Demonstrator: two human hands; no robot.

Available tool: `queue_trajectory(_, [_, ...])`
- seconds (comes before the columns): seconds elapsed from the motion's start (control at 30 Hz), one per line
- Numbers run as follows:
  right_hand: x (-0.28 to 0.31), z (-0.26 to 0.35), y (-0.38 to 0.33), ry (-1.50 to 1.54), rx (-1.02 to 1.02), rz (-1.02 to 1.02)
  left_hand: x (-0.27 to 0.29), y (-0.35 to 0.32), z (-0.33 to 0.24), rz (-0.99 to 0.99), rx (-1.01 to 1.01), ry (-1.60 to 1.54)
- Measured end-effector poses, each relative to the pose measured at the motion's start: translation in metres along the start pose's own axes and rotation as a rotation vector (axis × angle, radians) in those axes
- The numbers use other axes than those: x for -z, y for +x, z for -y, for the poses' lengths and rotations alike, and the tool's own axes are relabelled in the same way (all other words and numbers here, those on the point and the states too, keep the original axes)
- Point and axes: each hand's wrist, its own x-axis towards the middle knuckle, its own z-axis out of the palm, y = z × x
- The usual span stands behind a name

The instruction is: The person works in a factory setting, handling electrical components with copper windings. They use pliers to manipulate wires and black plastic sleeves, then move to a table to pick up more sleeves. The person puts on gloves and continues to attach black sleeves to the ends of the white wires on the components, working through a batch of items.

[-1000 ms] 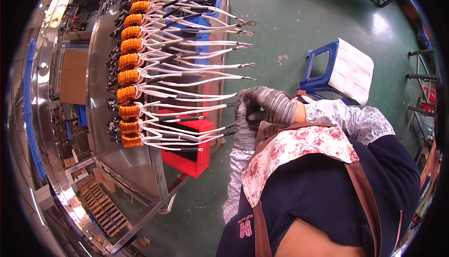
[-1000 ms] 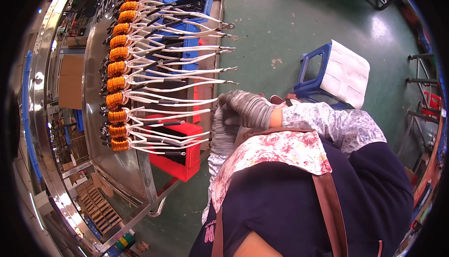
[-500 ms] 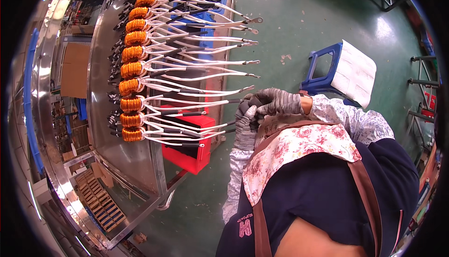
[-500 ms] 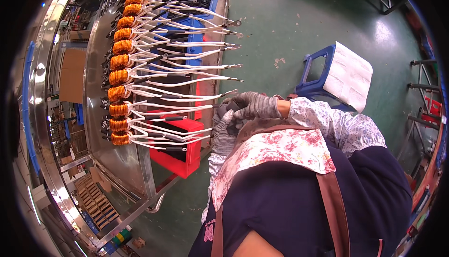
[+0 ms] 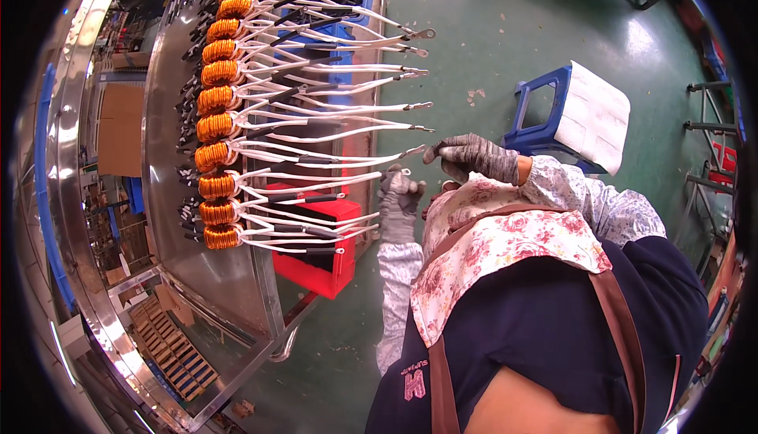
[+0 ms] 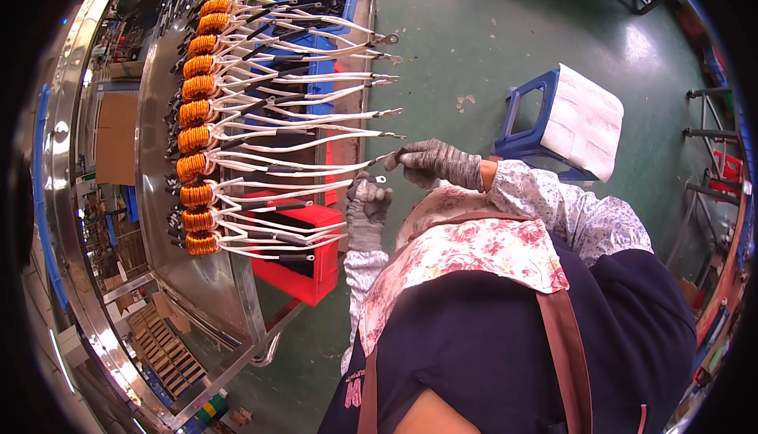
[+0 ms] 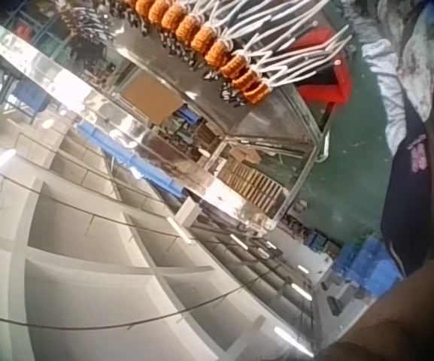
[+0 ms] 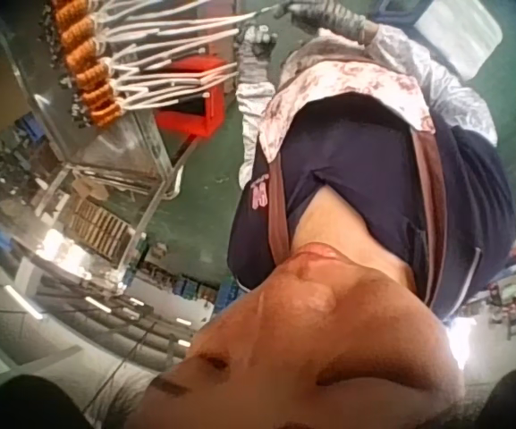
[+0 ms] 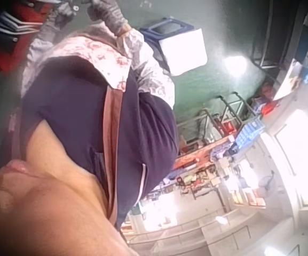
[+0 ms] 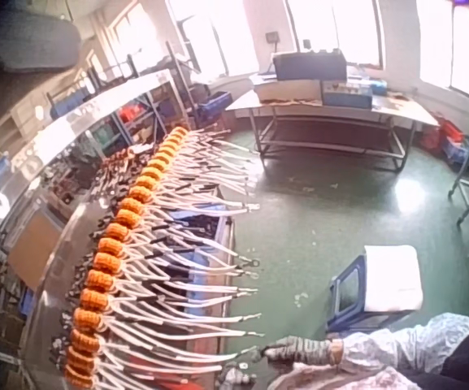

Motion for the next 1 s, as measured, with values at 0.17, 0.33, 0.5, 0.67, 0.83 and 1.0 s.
queue_trajectory(0.17, [0.010,-0.008,0.000,-0.153,-0.059,-0.098,0.032,0.020,-0.015,-0.363,-0.080,0.334])
queue_trajectory(0.33, [0.031,-0.039,0.002,-0.589,0.293,-0.339,0.013,0.030,-0.032,-0.015,-0.072,0.075])
queue_trajectory(0.5, [0.024,-0.011,-0.009,-0.707,0.115,-0.186,-0.012,0.020,-0.042,-0.018,-0.072,0.197])
queue_trajectory(0.67, [0.018,-0.009,-0.012,-0.776,0.112,-0.129,-0.031,0.001,-0.048,-0.104,-0.092,0.341])
queue_trajectory(0.83, [0.024,-0.006,-0.009,-0.759,0.103,-0.035,-0.030,-0.004,-0.044,-0.111,-0.131,0.279])
queue_trajectory(1.0, [0.019,-0.001,-0.006,-0.383,-0.045,0.026,-0.038,-0.009,-0.044,-0.173,-0.145,0.332])
